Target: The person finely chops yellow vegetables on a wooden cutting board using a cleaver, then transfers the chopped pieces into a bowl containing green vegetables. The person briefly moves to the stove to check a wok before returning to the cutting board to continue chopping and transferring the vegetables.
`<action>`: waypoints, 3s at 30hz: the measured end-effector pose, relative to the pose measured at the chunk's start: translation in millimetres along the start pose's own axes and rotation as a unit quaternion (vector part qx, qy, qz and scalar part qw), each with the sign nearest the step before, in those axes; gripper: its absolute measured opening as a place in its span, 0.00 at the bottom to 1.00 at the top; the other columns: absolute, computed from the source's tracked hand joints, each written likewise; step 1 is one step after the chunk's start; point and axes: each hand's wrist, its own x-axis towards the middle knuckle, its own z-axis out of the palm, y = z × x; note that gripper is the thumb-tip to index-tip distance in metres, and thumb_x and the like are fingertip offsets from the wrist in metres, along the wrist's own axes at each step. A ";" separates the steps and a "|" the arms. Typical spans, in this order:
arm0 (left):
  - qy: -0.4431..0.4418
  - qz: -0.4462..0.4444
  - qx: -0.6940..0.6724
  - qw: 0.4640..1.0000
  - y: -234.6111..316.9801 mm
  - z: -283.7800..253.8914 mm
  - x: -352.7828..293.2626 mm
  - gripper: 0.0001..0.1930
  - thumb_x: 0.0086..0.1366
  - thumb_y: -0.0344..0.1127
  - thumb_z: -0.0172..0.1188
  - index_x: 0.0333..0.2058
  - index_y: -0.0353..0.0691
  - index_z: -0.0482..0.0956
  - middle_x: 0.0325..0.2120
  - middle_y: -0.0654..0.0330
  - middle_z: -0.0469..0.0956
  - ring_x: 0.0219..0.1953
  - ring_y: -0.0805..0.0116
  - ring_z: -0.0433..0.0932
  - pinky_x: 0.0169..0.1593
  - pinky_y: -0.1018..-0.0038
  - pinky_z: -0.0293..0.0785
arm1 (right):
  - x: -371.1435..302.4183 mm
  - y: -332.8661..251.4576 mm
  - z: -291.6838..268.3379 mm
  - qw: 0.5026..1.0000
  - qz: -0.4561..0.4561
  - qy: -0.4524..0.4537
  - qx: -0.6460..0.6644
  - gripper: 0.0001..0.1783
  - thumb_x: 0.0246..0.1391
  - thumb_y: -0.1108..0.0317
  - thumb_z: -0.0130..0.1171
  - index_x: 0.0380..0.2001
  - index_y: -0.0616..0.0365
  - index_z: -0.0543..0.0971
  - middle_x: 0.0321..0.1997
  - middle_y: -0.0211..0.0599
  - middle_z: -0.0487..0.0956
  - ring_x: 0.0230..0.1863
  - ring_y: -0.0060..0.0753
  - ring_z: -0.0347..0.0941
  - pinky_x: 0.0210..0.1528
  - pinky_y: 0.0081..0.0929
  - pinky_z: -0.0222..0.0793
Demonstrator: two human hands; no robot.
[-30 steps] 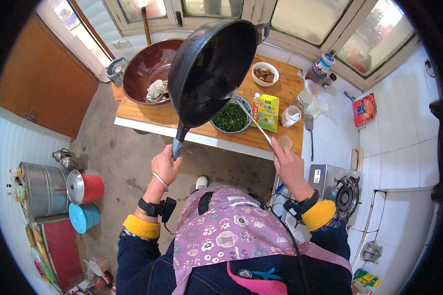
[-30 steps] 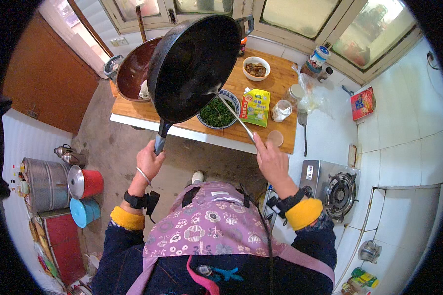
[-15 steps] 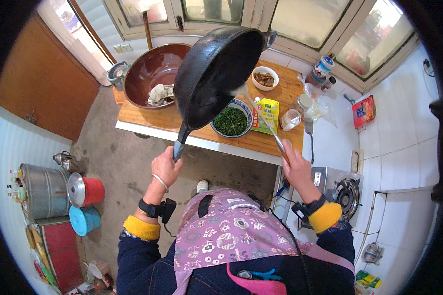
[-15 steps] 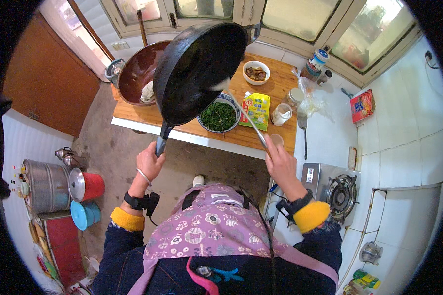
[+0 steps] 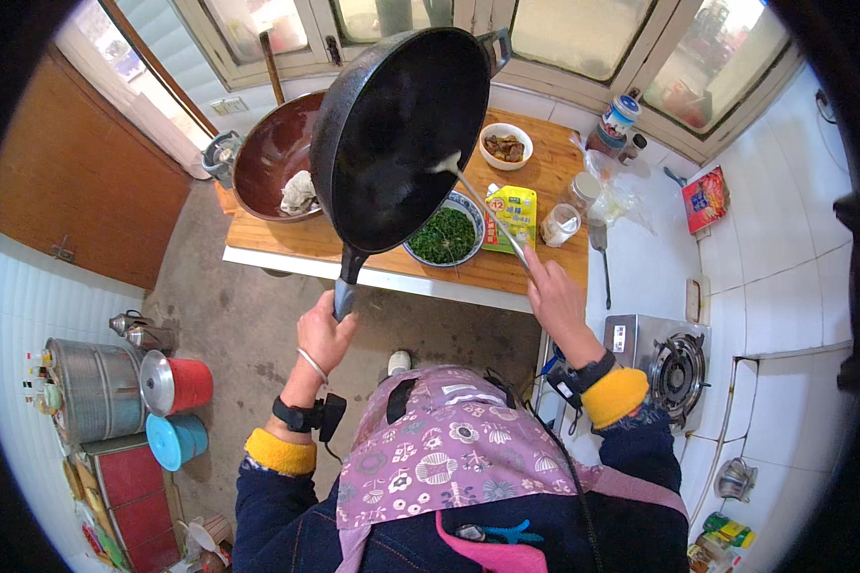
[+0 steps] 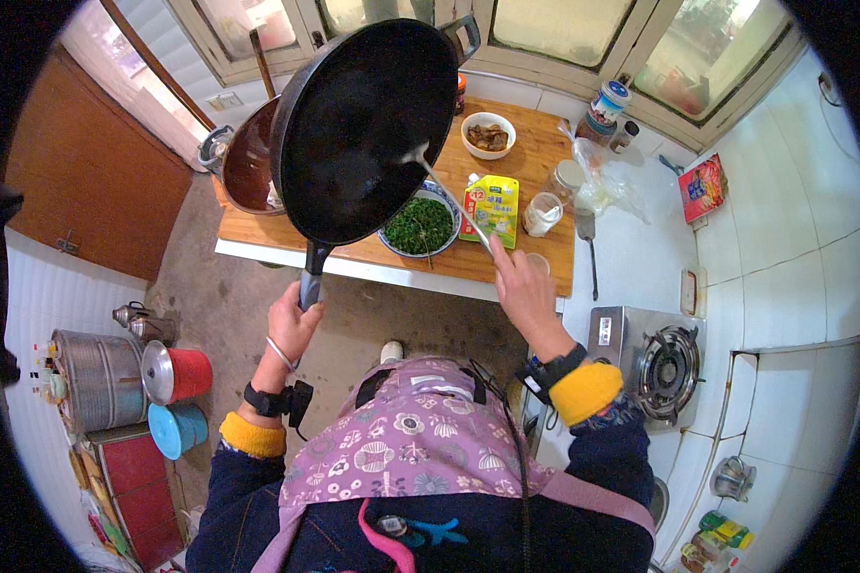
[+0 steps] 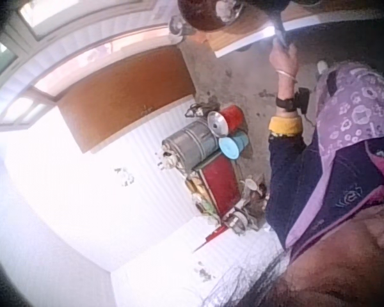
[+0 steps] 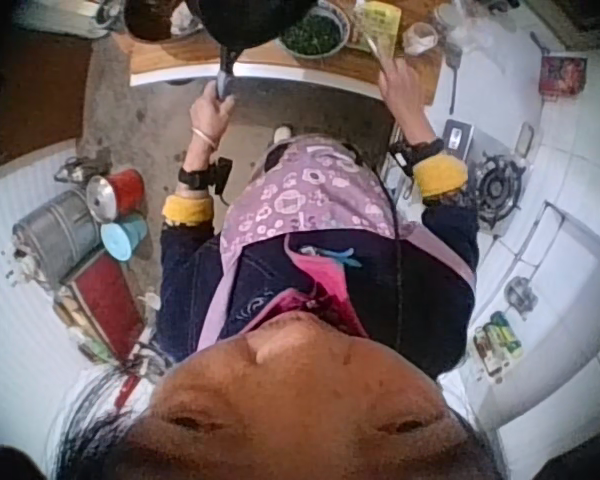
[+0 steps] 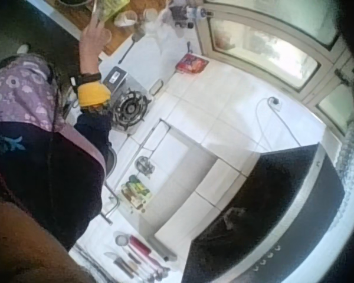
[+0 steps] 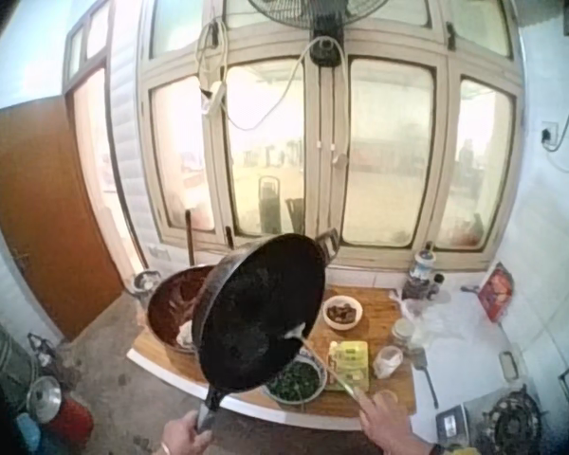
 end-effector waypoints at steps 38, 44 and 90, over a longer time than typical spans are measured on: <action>0.001 -0.017 0.043 0.999 -3.8 7.4 5.2 0.14 0.54 0.40 0.61 0.35 0.39 0.72 0.20 0.46 0.75 0.27 0.42 0.75 0.32 0.55 0.70 | -93.1 4.9 -33.2 0.978 0.080 -0.167 0.093 0.36 0.50 0.69 0.58 0.64 0.45 0.63 0.33 0.39 0.73 0.29 0.46 0.74 0.29 0.38 0.71; 0.003 -0.045 -0.012 0.999 -5.5 10.9 1.7 0.15 0.54 0.41 0.61 0.34 0.37 0.73 0.22 0.45 0.75 0.29 0.42 0.75 0.33 0.56 0.70 | -100.4 -0.3 1.0 0.896 0.239 -0.123 0.354 0.33 0.52 0.71 0.56 0.63 0.57 0.64 0.50 0.52 0.75 0.47 0.42 0.76 0.49 0.31 0.70; -0.047 0.030 -0.016 0.998 -50.6 3.3 38.0 0.16 0.54 0.42 0.61 0.36 0.38 0.73 0.24 0.43 0.77 0.31 0.40 0.76 0.35 0.52 0.70 | -83.5 -71.5 -77.8 0.968 0.153 -0.197 -0.033 0.33 0.50 0.67 0.57 0.62 0.45 0.65 0.31 0.40 0.73 0.30 0.46 0.76 0.30 0.41 0.72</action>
